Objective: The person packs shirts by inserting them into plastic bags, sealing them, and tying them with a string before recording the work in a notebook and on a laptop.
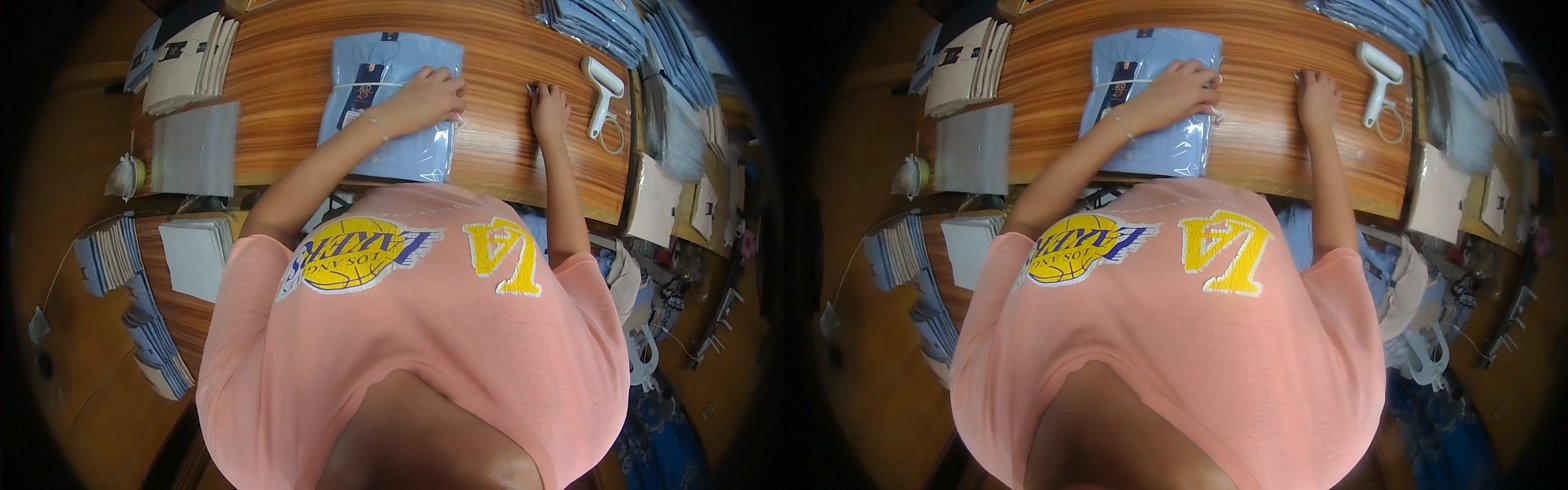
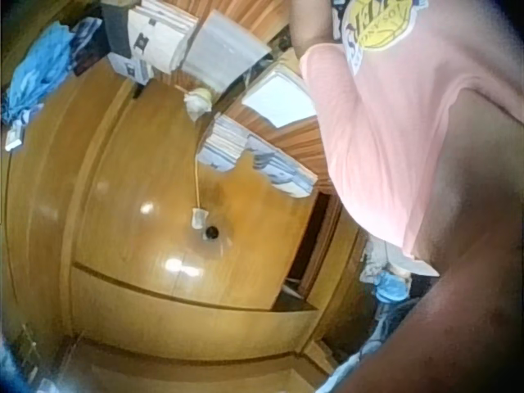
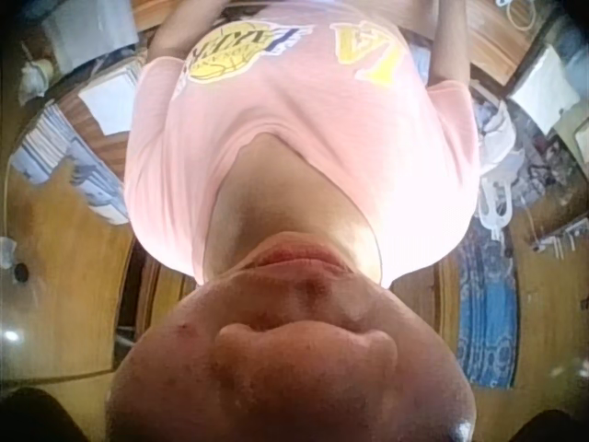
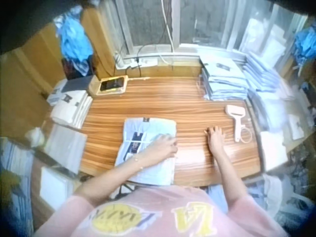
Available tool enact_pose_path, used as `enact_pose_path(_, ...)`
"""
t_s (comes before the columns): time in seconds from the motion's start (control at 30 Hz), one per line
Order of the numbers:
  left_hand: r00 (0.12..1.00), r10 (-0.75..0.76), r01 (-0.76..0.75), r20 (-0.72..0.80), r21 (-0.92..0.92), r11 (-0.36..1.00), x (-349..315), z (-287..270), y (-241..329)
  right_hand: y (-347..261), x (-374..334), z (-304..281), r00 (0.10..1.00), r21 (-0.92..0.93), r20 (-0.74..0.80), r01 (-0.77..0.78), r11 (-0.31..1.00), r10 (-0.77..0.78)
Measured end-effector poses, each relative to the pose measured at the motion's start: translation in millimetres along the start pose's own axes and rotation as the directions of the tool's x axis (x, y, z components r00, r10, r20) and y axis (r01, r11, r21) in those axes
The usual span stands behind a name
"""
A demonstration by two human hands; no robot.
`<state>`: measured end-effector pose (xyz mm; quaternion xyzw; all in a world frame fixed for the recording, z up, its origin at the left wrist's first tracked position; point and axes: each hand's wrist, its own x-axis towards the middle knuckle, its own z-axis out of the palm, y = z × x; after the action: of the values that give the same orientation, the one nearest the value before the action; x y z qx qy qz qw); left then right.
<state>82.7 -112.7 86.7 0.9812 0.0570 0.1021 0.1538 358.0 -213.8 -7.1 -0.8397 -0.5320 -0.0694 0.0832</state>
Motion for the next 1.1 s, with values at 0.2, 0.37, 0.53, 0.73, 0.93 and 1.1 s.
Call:
enact_pose_path(0.2, 0.934, -0.229, 0.259, 0.275, -0.078, 0.963, -59, -48, 1, 3, -23, -3, 0.993, 0.000, -0.096, -0.075, 0.997, 0.075)
enact_pose_path(0.37, 0.892, -0.404, 0.425, 0.200, -0.074, 0.902, -49, -56, 13, 2, -24, -7, 0.991, 0.176, -0.049, -0.112, 0.978, 0.123)
enact_pose_path(0.53, 0.917, -0.323, 0.385, -0.234, 0.315, 0.867, -23, -4, 29, -48, -28, -36, 0.965, 0.960, 0.166, -0.206, 0.191, 0.204)
enact_pose_path(0.73, 0.835, -0.548, 0.536, 0.042, 0.160, 0.829, -39, -14, 26, -121, -74, -94, 0.646, 0.577, 0.715, -0.762, -0.295, -0.269)
enact_pose_path(0.93, 0.742, -0.652, 0.667, 0.159, -0.276, 0.692, -48, -19, 16, -159, -85, -106, 0.440, 0.288, 0.737, -0.891, -0.351, -0.513)
enact_pose_path(1.1, 0.761, -0.641, 0.597, 0.094, -0.487, 0.637, -53, -12, 9, -169, -86, -97, 0.441, 0.189, 0.712, -0.870, -0.456, -0.546)
